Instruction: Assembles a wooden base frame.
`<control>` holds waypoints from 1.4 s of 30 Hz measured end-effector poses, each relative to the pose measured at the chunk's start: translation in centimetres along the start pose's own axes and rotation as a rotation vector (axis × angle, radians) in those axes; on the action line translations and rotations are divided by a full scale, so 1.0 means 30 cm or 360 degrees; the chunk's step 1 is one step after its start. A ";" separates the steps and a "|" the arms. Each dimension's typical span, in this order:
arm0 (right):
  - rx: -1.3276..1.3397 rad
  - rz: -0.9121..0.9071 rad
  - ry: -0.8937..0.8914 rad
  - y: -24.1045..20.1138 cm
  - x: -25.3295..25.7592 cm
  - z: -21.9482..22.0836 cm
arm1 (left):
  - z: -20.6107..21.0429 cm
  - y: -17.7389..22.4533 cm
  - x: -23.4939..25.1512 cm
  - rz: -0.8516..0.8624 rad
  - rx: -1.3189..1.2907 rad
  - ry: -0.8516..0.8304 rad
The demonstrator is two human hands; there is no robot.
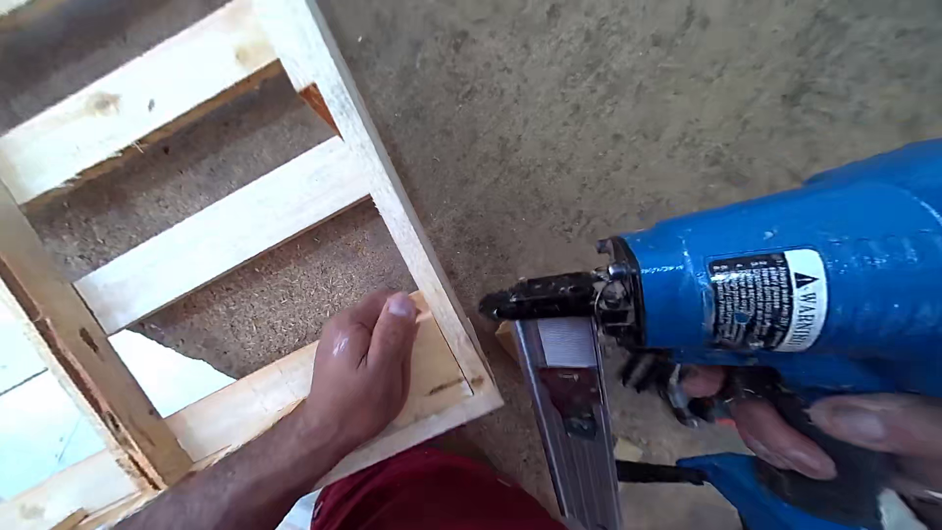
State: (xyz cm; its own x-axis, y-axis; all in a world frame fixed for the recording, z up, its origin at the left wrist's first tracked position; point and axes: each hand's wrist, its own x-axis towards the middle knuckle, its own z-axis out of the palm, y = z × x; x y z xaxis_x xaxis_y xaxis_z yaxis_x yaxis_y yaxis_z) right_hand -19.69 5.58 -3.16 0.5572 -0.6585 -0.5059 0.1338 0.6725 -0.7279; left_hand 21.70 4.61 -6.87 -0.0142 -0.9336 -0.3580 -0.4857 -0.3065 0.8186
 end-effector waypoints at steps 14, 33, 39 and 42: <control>0.0691 -0.1230 0.0660 0.813 -0.221 0.672 | -0.060 0.120 0.013 0.0379 0.1165 -0.0367; 0.1197 -0.1742 0.0789 1.082 0.161 0.998 | -0.044 0.137 0.049 0.0262 0.1083 -0.0610; 0.1267 -0.1729 0.0777 1.110 0.194 1.048 | -0.041 0.126 0.054 0.0242 0.1005 -0.0573; 0.1256 -0.1759 0.0770 1.122 0.203 1.065 | -0.035 0.125 0.060 0.0242 0.1004 -0.0586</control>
State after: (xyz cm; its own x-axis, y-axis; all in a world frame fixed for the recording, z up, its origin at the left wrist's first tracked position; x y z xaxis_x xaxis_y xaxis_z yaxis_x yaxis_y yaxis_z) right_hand 14.39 35.01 -15.95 -0.4353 -0.8964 -0.0833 0.8043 -0.3457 -0.4833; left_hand 20.77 1.59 -3.97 -0.3594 -0.8008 -0.4791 -0.8627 0.0893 0.4978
